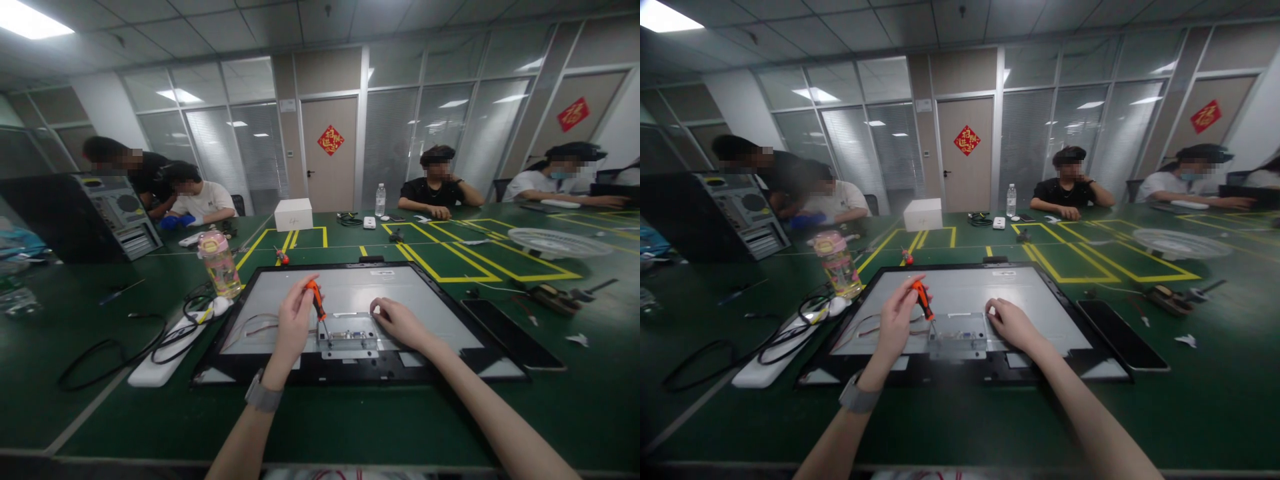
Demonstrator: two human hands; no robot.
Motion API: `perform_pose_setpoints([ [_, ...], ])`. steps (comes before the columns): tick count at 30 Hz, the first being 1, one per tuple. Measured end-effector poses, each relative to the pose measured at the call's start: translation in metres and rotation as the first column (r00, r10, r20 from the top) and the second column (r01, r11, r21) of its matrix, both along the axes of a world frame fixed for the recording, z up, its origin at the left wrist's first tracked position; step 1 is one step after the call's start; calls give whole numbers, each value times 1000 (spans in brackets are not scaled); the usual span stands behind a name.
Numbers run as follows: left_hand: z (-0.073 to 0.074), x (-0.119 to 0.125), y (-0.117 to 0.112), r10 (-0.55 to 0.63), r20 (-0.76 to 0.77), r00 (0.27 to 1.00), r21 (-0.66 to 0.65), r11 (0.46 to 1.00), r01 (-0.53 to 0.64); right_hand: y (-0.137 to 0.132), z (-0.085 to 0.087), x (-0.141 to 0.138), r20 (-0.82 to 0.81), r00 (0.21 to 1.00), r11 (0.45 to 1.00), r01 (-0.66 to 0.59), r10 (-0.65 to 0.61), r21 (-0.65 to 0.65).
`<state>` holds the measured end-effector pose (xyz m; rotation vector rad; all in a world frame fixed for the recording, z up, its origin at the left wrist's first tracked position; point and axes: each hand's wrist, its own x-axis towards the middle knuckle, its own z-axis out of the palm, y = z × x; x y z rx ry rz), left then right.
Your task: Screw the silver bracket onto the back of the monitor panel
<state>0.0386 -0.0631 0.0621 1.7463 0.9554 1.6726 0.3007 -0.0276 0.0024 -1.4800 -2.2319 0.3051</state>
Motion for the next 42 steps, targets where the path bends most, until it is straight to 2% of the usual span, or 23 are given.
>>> perform_pose_setpoints([
  [4, 2, -2, 2, 75, 18, 997, 17, 997, -75, 1, -1, 0, -2, 1000, 1000, -1, 1, 13],
  [9, 3, -6, 5, -28, 89, 996, -76, 997, 35, 2, -3, 1, -5, 1000, 1000, 1, -1, 13],
  [13, 4, -8, 5, 54, 60, 997, -20, 998, -53, 2, -3, 1, -9, 1000, 1000, -4, 4, 9],
  [18, 5, -10, 5, -94, 123, 988, -150, 982, 113, 2, -3, 0, -14, 1000, 1000, 10, -9, 15],
  [20, 4, -10, 6, -55, 79, 995, -152, 986, 67, 2, -3, 0, -15, 1000, 1000, 5, -5, 16],
  [23, 2, -10, 5, 44, -31, 999, -59, 997, -45, 3, -3, 1, -4, 1000, 1000, -5, 5, 12],
  [29, 1, -7, 0, -137, 49, 989, -102, 985, 141, 3, -3, 2, 10, 1000, 1000, -5, 5, 7],
  [34, -2, -4, 1, 22, -27, 999, -1, 1000, -22, 4, -5, 3, 16, 1000, 1000, -13, 13, 6],
  [36, -3, -3, 0, -3, 1, 1000, -12, 1000, 3, 4, -4, 2, 13, 1000, 1000, -14, 14, 6],
  [39, -4, 0, 0, -99, 82, 992, -70, 992, 104, 3, -2, 2, 3, 1000, 1000, -12, 12, 4],
  [40, -5, 1, 1, -93, 90, 992, -69, 993, 99, 3, -2, 2, 0, 1000, 1000, -14, 14, 3],
  [42, -6, 2, 0, -5, 66, 998, -26, 1000, 7, 3, -2, 2, -5, 1000, 1000, -24, 24, 3],
])
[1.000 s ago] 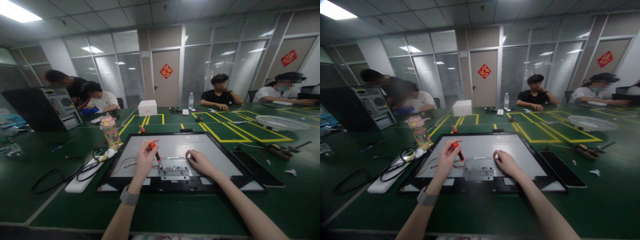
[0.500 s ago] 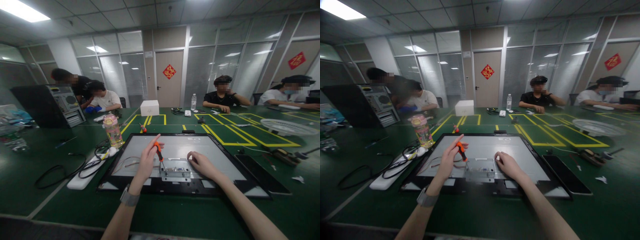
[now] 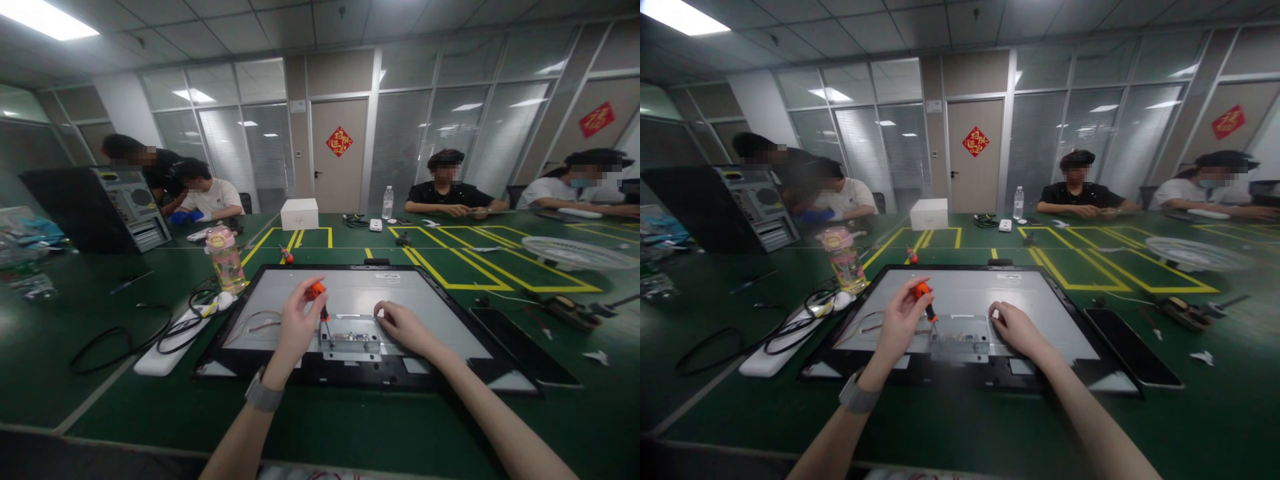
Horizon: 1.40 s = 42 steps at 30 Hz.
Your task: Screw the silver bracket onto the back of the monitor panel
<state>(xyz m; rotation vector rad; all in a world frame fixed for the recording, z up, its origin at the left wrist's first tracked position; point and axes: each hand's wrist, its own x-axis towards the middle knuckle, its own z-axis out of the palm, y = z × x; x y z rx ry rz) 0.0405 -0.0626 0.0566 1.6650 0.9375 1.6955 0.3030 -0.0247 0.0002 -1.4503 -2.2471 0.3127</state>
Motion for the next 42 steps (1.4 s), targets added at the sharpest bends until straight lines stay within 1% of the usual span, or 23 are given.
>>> perform_pose_setpoints([
  [2, -1, 1, -1, 118, -42, 992, 73, 991, -115, 1, -2, 1, -3, 1000, 1000, -7, 7, 5],
  [3, -1, 1, -2, 149, -58, 987, 101, 985, -143, 2, -3, 1, -4, 1000, 1000, -7, 7, 9],
  [4, -2, 2, -3, 152, -66, 986, 115, 983, -144, 2, -4, 1, -2, 1000, 1000, -6, 6, 13],
  [7, -4, 5, -7, 69, -51, 996, 70, 995, -65, 3, -5, 2, -5, 1000, 1000, -2, 2, 17],
  [8, -5, 6, -8, 65, -50, 997, 57, 996, -62, 3, -5, 2, -8, 1000, 1000, -3, 4, 17],
  [9, -6, 7, -8, 85, -61, 995, 59, 995, -81, 3, -5, 2, -12, 1000, 1000, -6, 6, 17],
  [12, -8, 9, -8, 230, -119, 966, 145, 966, -212, 2, -4, 2, -18, 1000, 1000, -6, 7, 14],
  [13, -8, 8, -7, 260, -129, 957, 170, 956, -237, 2, -4, 1, -17, 1000, 1000, -4, 4, 12],
  [15, -7, 8, -7, 252, -122, 960, 176, 957, -229, 2, -3, 1, -13, 1000, 1000, -1, 2, 11],
  [18, -7, 6, -5, 159, -73, 985, 113, 982, -150, 2, -3, 1, -4, 1000, 1000, -2, 2, 9],
  [19, -7, 6, -5, 154, -64, 986, 103, 984, -147, 2, -3, 1, -1, 1000, 1000, -4, 4, 9],
  [23, -8, 5, -4, 256, -94, 962, 153, 959, -240, 2, -3, 2, 10, 1000, 1000, -13, 12, 25],
  [24, -8, 5, -4, 254, -100, 962, 157, 959, -237, 2, -3, 2, 12, 1000, 1000, -14, 14, 28],
  [28, -7, 6, -5, 113, -55, 992, 83, 991, -109, 2, -3, 2, 8, 1000, 1000, -7, 7, 15],
  [29, -7, 6, -5, 100, -47, 994, 71, 993, -97, 2, -3, 1, 4, 1000, 1000, -6, 6, 12],
  [31, -6, 5, -5, 147, -69, 987, 82, 987, -141, 1, -2, 1, 0, 1000, 1000, -6, 6, 13],
  [33, -5, 4, -5, 246, -121, 962, 135, 964, -230, 1, -2, 2, -3, 1000, 1000, -7, 7, 17],
  [35, -5, 3, -5, 303, -183, 935, 186, 945, -270, 0, -1, 2, -3, 1000, 1000, -6, 6, 20],
  [36, -5, 2, -5, 309, -207, 928, 204, 942, -267, 0, -1, 2, -2, 1000, 1000, -5, 5, 21],
  [39, -4, 0, -6, 274, -251, 928, 230, 949, -218, 0, -2, 2, 10, 1000, 1000, -7, 7, 18],
  [42, -3, 1, -7, 300, -255, 919, 266, 936, -231, 1, -3, 2, 22, 1000, 1000, -9, 8, 18],
])
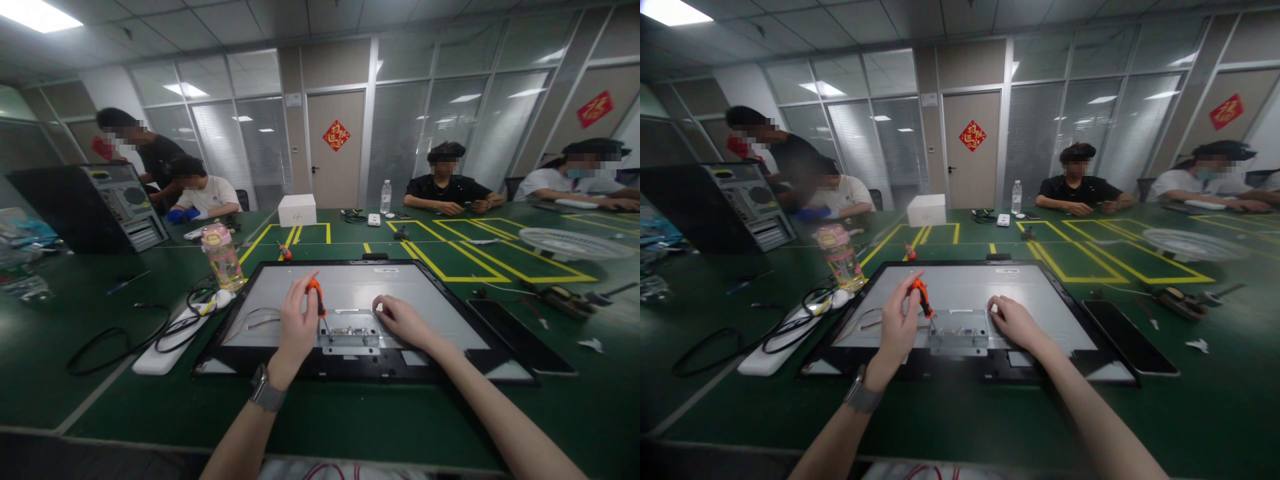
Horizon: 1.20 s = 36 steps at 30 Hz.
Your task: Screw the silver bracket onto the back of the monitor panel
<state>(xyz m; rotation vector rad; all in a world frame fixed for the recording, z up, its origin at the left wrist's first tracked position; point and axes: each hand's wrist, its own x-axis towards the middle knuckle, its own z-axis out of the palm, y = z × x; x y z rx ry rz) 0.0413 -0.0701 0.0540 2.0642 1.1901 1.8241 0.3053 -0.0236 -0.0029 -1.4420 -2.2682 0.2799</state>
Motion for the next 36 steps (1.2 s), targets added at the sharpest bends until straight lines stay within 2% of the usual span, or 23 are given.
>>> perform_pose_setpoints([
  [3, 1, 1, -1, -8, -22, 1000, 37, 999, 9, 1, 0, 0, 4, 1000, 1000, 1, -1, 3],
  [7, 1, 2, -2, -157, 20, 987, -50, 986, 158, -1, 1, -1, -9, 1000, 1000, 6, -6, -2],
  [12, 1, 1, -2, -36, -2, 999, 20, 999, 36, -1, 2, -2, -19, 1000, 1000, 1, -1, -6],
  [15, 1, 1, -1, -118, 58, 991, -53, 991, 122, -1, 1, -1, -28, 1000, 1000, -2, 2, -9],
  [17, 2, 2, -1, -132, 105, 986, -89, 986, 142, 0, 1, -1, -27, 1000, 1000, -2, 2, -11],
  [21, 3, 1, -2, -13, 61, 998, -7, 1000, 13, -1, 2, -1, -10, 1000, 1000, 1, -1, -7],
  [26, 4, -2, -2, -90, 64, 994, -3, 996, 90, 1, -1, 0, -5, 1000, 1000, -3, 3, -3],
  [31, 3, -1, -1, 1, 31, 1000, 51, 999, -2, 2, -2, 0, -14, 1000, 1000, -10, 10, 4],
  [33, 2, 0, -1, -34, 17, 999, 49, 998, 33, 1, 0, 0, -13, 1000, 1000, -6, 6, 0],
  [36, 1, 0, -2, -170, 28, 985, -34, 985, 171, 0, 2, -1, -6, 1000, 1000, 3, -3, -6],
])
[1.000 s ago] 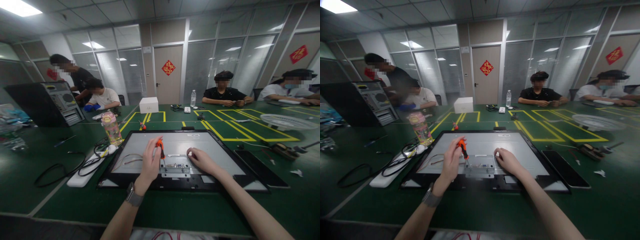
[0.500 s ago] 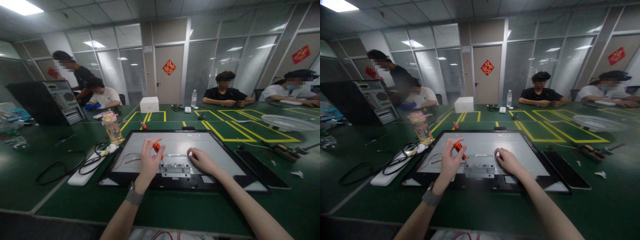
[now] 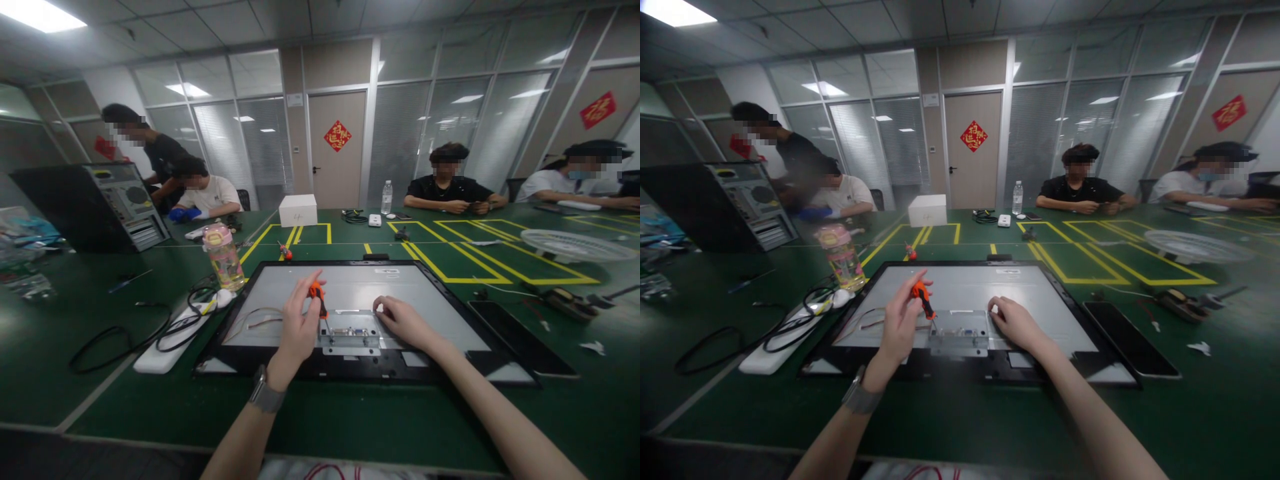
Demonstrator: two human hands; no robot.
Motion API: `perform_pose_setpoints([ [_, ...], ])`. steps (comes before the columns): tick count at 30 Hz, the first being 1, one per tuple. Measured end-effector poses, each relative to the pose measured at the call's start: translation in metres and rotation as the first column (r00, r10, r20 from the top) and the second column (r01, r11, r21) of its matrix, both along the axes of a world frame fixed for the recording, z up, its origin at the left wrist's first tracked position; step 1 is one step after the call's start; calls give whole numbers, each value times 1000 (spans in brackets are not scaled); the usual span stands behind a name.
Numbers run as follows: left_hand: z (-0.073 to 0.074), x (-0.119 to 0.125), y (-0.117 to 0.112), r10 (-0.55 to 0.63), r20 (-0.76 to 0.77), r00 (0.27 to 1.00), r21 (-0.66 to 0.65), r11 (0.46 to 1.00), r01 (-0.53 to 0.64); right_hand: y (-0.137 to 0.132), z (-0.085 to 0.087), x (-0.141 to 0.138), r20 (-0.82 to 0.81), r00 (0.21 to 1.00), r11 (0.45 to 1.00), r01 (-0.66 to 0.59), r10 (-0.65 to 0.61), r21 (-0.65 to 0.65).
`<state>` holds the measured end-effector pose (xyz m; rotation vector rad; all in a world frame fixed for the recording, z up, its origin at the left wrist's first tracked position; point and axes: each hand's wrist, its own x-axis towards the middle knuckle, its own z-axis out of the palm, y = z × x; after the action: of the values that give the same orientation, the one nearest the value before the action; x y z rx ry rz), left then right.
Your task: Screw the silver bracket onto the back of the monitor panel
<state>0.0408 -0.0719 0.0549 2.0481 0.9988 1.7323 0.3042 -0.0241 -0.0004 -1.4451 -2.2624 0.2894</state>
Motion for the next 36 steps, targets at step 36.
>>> perform_pose_setpoints([
  [36, -1, -1, 3, 210, 45, 977, 24, 977, -211, 0, 0, -1, -19, 1000, 1000, 1, -1, -5],
])
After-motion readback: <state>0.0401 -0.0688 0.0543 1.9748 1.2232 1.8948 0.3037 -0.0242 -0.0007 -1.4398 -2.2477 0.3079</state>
